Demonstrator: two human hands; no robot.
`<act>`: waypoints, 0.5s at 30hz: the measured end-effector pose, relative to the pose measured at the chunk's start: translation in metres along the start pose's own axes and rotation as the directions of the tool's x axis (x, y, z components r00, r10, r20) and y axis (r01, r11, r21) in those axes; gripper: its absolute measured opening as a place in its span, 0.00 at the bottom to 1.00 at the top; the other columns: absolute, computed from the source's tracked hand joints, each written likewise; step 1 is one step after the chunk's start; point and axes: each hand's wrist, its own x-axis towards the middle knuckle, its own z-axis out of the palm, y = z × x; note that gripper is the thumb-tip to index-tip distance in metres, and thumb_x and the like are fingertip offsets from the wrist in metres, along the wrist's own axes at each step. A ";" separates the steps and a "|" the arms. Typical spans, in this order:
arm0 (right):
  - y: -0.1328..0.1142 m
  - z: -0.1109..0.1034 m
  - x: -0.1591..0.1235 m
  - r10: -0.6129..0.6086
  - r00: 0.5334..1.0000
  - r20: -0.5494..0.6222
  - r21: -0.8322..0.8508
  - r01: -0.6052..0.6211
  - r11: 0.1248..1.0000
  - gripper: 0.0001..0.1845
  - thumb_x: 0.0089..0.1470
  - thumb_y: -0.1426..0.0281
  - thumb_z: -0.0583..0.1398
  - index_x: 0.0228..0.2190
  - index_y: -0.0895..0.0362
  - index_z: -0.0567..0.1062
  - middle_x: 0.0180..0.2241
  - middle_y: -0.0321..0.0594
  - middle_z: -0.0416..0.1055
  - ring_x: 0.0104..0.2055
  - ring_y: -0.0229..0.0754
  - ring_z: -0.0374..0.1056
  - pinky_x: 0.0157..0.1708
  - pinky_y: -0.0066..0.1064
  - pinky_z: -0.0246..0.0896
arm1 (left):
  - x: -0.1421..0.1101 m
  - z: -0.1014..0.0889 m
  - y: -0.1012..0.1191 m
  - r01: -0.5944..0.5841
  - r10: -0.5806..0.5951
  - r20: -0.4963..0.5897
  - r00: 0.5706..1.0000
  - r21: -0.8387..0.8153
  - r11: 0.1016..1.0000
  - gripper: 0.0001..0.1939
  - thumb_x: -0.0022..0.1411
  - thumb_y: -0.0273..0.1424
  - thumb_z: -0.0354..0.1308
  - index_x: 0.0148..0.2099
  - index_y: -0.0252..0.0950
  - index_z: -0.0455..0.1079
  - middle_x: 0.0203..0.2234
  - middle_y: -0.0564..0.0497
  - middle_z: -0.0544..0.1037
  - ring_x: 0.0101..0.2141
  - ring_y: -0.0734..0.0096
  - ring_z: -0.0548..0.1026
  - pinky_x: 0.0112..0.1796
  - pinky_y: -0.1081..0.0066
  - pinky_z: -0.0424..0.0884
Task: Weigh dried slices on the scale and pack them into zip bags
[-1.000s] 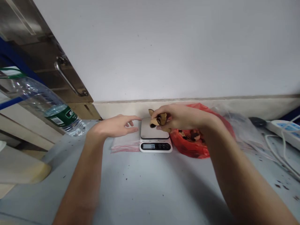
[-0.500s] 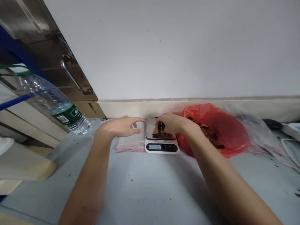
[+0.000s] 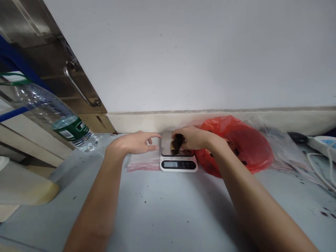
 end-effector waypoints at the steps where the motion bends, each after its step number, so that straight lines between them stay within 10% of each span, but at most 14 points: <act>1: 0.000 -0.001 -0.001 -0.004 1.000 -0.001 0.012 0.004 1.000 0.29 0.52 0.80 0.63 0.56 0.51 0.76 0.51 0.43 0.80 0.50 0.48 0.76 0.39 0.29 0.67 | 0.000 0.000 -0.001 -0.006 0.006 -0.002 1.000 0.002 1.000 0.33 0.68 0.42 0.51 0.73 0.48 0.57 0.58 0.45 0.79 0.54 0.58 0.78 0.49 0.66 0.71; 8: 0.003 -0.004 -0.006 0.000 1.000 -0.002 0.098 0.000 0.995 0.45 0.52 0.82 0.62 0.69 0.50 0.61 0.54 0.44 0.78 0.52 0.48 0.75 0.46 0.30 0.68 | -0.002 -0.002 0.000 -0.007 0.008 -0.011 1.000 0.013 1.000 0.31 0.69 0.43 0.49 0.73 0.49 0.58 0.59 0.47 0.78 0.53 0.58 0.78 0.50 0.66 0.70; 15: 0.006 -0.009 -0.013 0.033 0.999 -0.013 0.122 -0.031 0.992 0.41 0.51 0.81 0.63 0.65 0.48 0.68 0.54 0.42 0.78 0.50 0.48 0.76 0.41 0.30 0.69 | -0.006 -0.004 0.004 0.011 -0.011 -0.010 1.000 -0.011 1.000 0.32 0.69 0.42 0.49 0.73 0.46 0.58 0.59 0.46 0.79 0.52 0.61 0.79 0.47 0.69 0.70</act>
